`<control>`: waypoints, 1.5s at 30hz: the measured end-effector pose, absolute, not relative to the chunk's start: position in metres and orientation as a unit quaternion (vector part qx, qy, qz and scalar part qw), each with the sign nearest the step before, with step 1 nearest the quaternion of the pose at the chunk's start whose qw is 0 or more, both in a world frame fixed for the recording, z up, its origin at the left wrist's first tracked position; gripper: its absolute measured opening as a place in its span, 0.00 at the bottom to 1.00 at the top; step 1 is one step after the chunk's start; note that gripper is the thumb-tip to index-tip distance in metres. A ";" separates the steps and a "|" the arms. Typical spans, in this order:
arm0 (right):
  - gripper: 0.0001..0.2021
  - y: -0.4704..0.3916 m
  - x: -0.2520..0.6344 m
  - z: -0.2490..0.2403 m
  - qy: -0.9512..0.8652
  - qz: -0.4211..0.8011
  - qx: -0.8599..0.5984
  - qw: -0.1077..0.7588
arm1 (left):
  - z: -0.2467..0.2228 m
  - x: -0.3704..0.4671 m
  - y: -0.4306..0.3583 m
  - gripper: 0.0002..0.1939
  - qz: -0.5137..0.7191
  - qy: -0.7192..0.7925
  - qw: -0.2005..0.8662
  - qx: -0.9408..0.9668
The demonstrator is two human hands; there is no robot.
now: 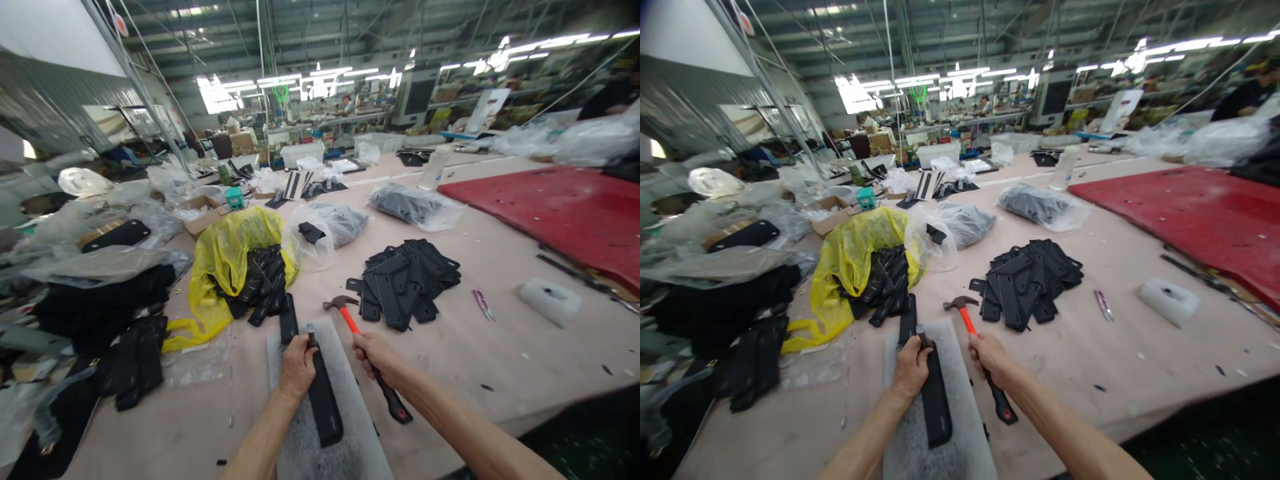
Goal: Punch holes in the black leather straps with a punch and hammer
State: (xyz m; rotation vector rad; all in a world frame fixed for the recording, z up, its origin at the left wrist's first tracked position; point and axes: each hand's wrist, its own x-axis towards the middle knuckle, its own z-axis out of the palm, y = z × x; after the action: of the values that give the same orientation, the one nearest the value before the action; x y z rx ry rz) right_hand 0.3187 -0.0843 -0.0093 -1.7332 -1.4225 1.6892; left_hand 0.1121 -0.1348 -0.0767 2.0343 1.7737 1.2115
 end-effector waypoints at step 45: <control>0.14 -0.098 0.375 -0.033 -0.737 0.200 -0.634 0.123 | -0.080 0.107 -0.134 0.04 0.422 0.597 0.105 0.674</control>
State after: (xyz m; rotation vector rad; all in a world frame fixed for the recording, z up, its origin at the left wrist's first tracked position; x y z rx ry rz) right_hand 0.3750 -0.0981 -0.0333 -1.8495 -2.1502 0.5829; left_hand 0.1066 -0.1343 -0.0805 1.9860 1.7594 1.2444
